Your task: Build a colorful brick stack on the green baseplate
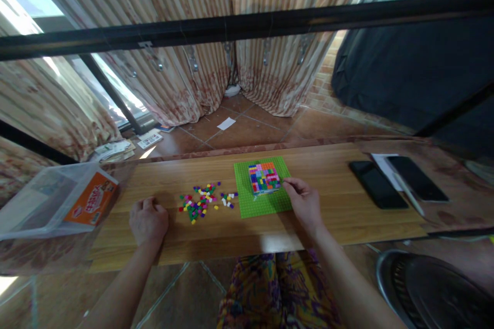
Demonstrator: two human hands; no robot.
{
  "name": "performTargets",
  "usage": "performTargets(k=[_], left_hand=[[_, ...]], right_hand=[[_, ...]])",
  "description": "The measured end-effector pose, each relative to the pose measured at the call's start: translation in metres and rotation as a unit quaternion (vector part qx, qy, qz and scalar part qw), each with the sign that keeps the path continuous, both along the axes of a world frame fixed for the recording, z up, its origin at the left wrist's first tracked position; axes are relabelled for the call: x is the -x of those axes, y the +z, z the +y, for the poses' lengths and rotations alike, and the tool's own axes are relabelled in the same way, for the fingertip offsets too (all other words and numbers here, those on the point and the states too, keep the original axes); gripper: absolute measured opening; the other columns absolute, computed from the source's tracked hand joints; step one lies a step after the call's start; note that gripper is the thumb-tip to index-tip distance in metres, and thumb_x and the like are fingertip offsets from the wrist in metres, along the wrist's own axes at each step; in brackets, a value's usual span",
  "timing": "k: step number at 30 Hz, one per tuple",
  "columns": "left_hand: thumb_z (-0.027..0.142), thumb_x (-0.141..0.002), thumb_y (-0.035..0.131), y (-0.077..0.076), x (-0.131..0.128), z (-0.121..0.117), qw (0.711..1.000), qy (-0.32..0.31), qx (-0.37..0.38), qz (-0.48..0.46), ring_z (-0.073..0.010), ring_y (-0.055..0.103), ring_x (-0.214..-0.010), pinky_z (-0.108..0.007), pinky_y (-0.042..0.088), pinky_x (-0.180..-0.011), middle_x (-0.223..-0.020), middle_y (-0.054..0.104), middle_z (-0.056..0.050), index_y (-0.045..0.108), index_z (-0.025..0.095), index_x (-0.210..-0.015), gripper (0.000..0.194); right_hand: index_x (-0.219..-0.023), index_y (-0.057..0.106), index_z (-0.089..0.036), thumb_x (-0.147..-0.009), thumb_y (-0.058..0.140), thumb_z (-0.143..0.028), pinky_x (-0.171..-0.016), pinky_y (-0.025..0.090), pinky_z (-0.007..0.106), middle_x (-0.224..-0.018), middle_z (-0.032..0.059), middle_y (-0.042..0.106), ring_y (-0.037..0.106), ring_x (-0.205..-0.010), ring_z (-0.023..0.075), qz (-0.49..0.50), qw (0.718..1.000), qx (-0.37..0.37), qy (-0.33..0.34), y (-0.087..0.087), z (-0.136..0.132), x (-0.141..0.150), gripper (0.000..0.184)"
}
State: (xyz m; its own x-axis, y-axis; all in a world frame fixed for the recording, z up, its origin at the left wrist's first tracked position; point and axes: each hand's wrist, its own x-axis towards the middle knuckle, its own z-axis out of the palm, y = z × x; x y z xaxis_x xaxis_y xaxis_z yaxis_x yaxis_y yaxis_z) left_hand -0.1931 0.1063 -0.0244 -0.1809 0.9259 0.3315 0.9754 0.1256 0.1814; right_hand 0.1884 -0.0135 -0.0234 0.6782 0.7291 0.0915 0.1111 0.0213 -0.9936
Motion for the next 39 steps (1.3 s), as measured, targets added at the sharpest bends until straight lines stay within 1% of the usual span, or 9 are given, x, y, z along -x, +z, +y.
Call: performTargets(k=[6, 10, 12, 15, 18, 21, 25, 32, 39], left_hand=[[0.026, -0.089, 0.037, -0.001, 0.000, 0.000, 1.000, 0.000, 0.002, -0.001, -0.0325, 0.058, -0.108, -0.045, 0.046, -0.097, -0.113, 0.063, -0.021, 0.068, 0.008, -0.115, 0.044], [0.025, -0.089, 0.038, -0.002, 0.001, 0.000, 1.000, -0.001, -0.003, -0.002, -0.0323, 0.058, -0.109, -0.045, 0.046, -0.098, -0.113, 0.063, -0.021, 0.068, 0.007, -0.115, 0.043], [0.024, -0.089, 0.039, -0.002, 0.001, 0.000, 1.000, -0.003, -0.005, -0.002, -0.0322, 0.058, -0.109, -0.045, 0.047, -0.098, -0.114, 0.063, -0.021, 0.067, 0.008, -0.115, 0.043], [0.024, -0.088, 0.039, -0.002, 0.001, 0.000, 1.000, -0.004, -0.001, 0.000, -0.0319, 0.057, -0.109, -0.045, 0.046, -0.098, -0.113, 0.063, -0.021, 0.068, 0.008, -0.114, 0.042], [0.025, -0.088, 0.039, 0.000, 0.000, 0.000, 1.000, -0.003, 0.001, -0.003, -0.0320, 0.058, -0.108, -0.045, 0.046, -0.098, -0.112, 0.063, -0.020, 0.068, 0.008, -0.114, 0.042], [0.025, -0.088, 0.039, 0.000, 0.000, 0.000, 1.000, -0.003, -0.001, -0.006, -0.0316, 0.058, -0.109, -0.044, 0.046, -0.099, -0.112, 0.063, -0.019, 0.067, 0.009, -0.113, 0.041], [0.025, -0.088, 0.039, -0.002, 0.001, 0.000, 1.000, -0.004, -0.004, -0.008, -0.0318, 0.057, -0.110, -0.044, 0.045, -0.099, -0.110, 0.063, -0.019, 0.068, 0.009, -0.111, 0.040], [0.025, -0.089, 0.039, -0.004, 0.001, -0.001, 1.000, 0.004, -0.001, -0.002, -0.0311, 0.057, -0.110, -0.044, 0.046, -0.098, -0.113, 0.062, -0.019, 0.067, 0.010, -0.115, 0.041], [0.023, -0.088, 0.041, -0.001, -0.002, -0.002, 1.000, 0.000, -0.005, -0.022, -0.0315, 0.057, -0.109, -0.046, 0.046, -0.097, -0.111, 0.062, -0.018, 0.067, 0.011, -0.113, 0.039]], right_hand=[[-0.085, 0.078, -0.020, -0.074, 0.071, -0.048, -0.074, 0.052, 0.034, -0.086, 0.0061, 0.077, 0.067, -0.077, 0.0205, -0.046, 0.998, 0.025, 0.042, 0.006, 0.004, -0.006, 0.031], [-0.082, 0.080, -0.022, -0.072, 0.073, -0.047, -0.073, 0.051, 0.033, -0.086, 0.0048, 0.077, 0.067, -0.078, 0.0200, -0.058, 0.997, 0.023, 0.047, 0.007, 0.005, -0.008, 0.027], [-0.079, 0.080, -0.023, -0.070, 0.075, -0.045, -0.075, 0.051, 0.033, -0.084, 0.0039, 0.077, 0.067, -0.079, 0.0201, -0.031, 0.998, 0.013, 0.045, 0.007, 0.006, -0.007, 0.024], [-0.075, 0.079, -0.023, -0.063, 0.079, -0.040, -0.075, 0.051, 0.033, -0.080, 0.0029, 0.077, 0.067, -0.077, 0.0190, 0.044, 0.998, 0.003, 0.036, 0.010, 0.009, -0.004, 0.021], [-0.071, 0.078, -0.021, -0.055, 0.083, -0.037, -0.066, 0.050, 0.029, -0.075, 0.0022, 0.076, 0.064, -0.070, 0.0164, 0.116, 0.993, 0.005, 0.027, 0.014, 0.012, -0.002, 0.023], [-0.070, 0.076, -0.021, -0.052, 0.084, -0.035, -0.056, 0.045, 0.025, -0.072, 0.0017, 0.074, 0.060, -0.061, 0.0129, 0.162, 0.986, 0.012, 0.033, 0.016, 0.016, -0.003, 0.024], [-0.069, 0.075, -0.020, -0.050, 0.085, -0.034, -0.050, 0.042, 0.023, -0.069, 0.0016, 0.073, 0.057, -0.055, 0.0110, 0.191, 0.980, 0.018, 0.058, 0.014, 0.021, -0.007, 0.026], [-0.069, 0.072, -0.020, -0.050, 0.087, -0.036, -0.052, 0.050, 0.025, -0.069, 0.0014, 0.072, 0.062, -0.057, 0.0128, 0.225, 0.972, 0.005, 0.068, 0.006, 0.023, -0.007, 0.029], [-0.068, 0.070, -0.020, -0.044, 0.090, -0.037, -0.053, 0.049, 0.025, -0.065, -0.0004, 0.069, 0.061, -0.056, 0.0120, 0.253, 0.965, 0.010, 0.063, 0.011, 0.020, -0.006, 0.035]])
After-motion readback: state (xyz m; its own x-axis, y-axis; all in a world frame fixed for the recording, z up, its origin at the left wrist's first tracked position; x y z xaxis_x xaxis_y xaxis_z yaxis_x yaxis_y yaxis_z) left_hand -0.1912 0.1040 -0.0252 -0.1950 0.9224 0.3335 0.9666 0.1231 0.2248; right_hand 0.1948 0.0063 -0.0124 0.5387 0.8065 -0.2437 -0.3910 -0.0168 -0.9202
